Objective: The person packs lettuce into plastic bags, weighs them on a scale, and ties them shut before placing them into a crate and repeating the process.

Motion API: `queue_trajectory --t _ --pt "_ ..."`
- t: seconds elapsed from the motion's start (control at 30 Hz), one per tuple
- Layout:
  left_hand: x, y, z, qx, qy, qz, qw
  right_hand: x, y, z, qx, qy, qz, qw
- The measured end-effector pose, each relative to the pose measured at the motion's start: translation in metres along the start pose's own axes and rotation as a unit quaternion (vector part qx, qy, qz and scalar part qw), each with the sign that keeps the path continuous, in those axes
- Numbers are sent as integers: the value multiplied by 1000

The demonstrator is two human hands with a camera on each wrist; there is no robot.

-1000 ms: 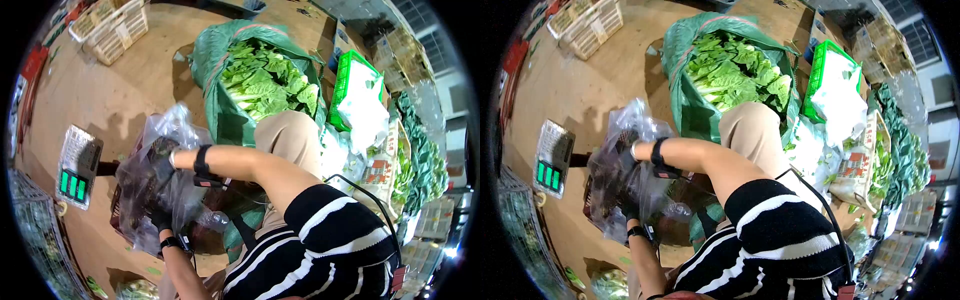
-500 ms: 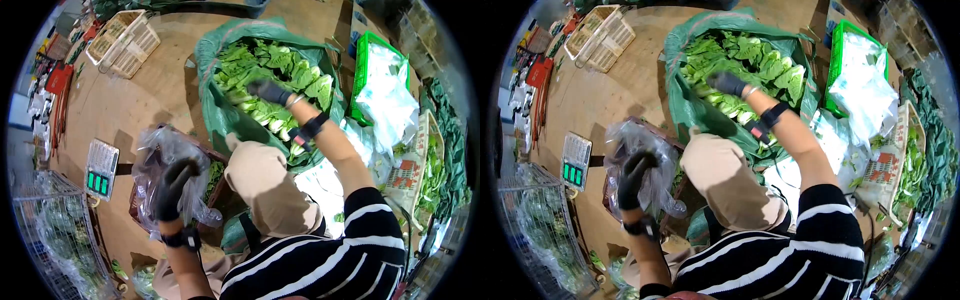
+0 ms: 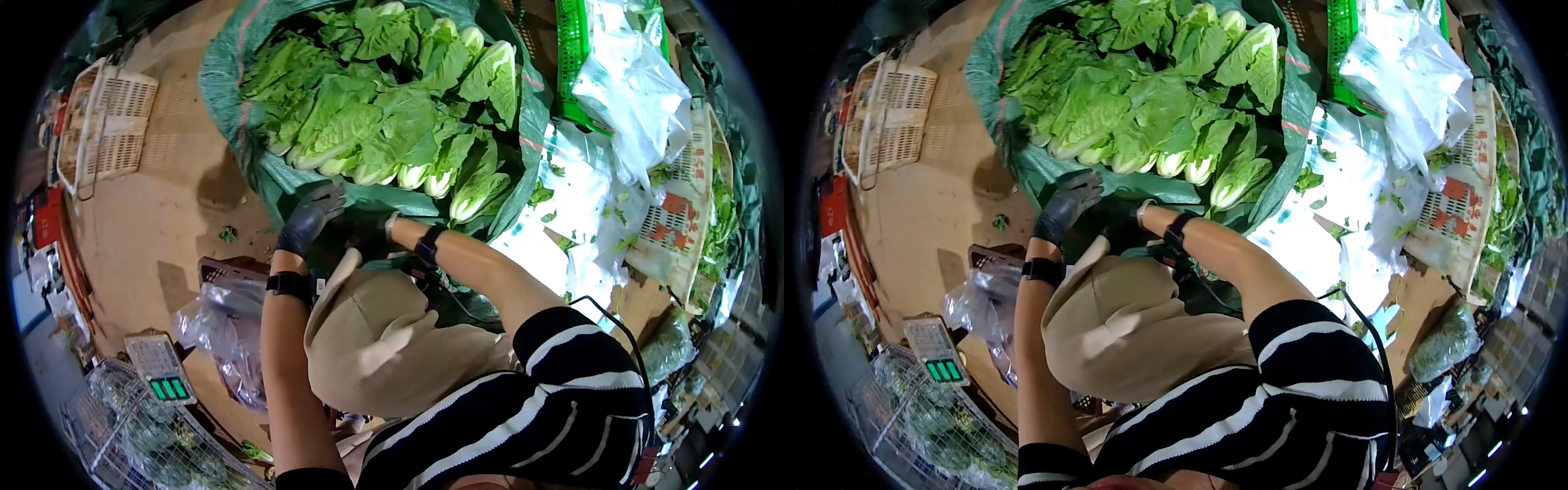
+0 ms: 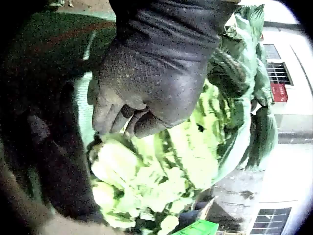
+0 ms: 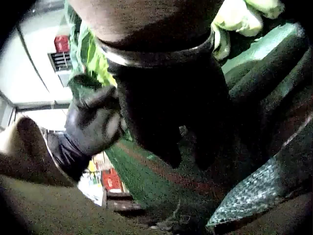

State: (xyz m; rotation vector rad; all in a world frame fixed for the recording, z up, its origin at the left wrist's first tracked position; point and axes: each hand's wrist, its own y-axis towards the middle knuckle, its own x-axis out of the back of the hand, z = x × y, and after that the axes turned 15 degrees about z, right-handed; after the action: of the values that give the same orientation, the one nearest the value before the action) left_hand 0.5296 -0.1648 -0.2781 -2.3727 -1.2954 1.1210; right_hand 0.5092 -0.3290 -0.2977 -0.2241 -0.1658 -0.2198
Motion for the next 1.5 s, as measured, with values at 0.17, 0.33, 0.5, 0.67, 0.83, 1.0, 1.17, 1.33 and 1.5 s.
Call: queue_trajectory --t 0.17,0.33,0.5,0.67,0.83,1.0,1.17,1.33,1.5 --pt "57 13 58 13 34 -143 989 -19 -86 -47 87 476 -204 851" --pt "-8 19 -15 -150 574 -349 726 -60 -175 -87 -87 569 -426 698" --pt "-19 39 -37 -112 665 -398 622 -86 -182 -136 -175 466 -450 741" --pt "2 50 -7 -89 705 -442 548 -83 -165 -117 -164 622 -523 559" --pt "-3 41 -42 -69 671 -327 662 -91 -168 -115 -38 687 -512 515" --pt "10 60 -62 -30 597 -239 766 -70 -178 -122 -33 592 -571 567" --pt "-3 67 -53 158 639 -264 705 -40 -162 -64 57 717 -456 524" --pt "-2 53 -62 169 550 -208 791 -29 -128 -14 86 624 -374 681" --pt "-5 37 -78 176 476 -93 857 -10 -36 -47 -14 531 -380 758"
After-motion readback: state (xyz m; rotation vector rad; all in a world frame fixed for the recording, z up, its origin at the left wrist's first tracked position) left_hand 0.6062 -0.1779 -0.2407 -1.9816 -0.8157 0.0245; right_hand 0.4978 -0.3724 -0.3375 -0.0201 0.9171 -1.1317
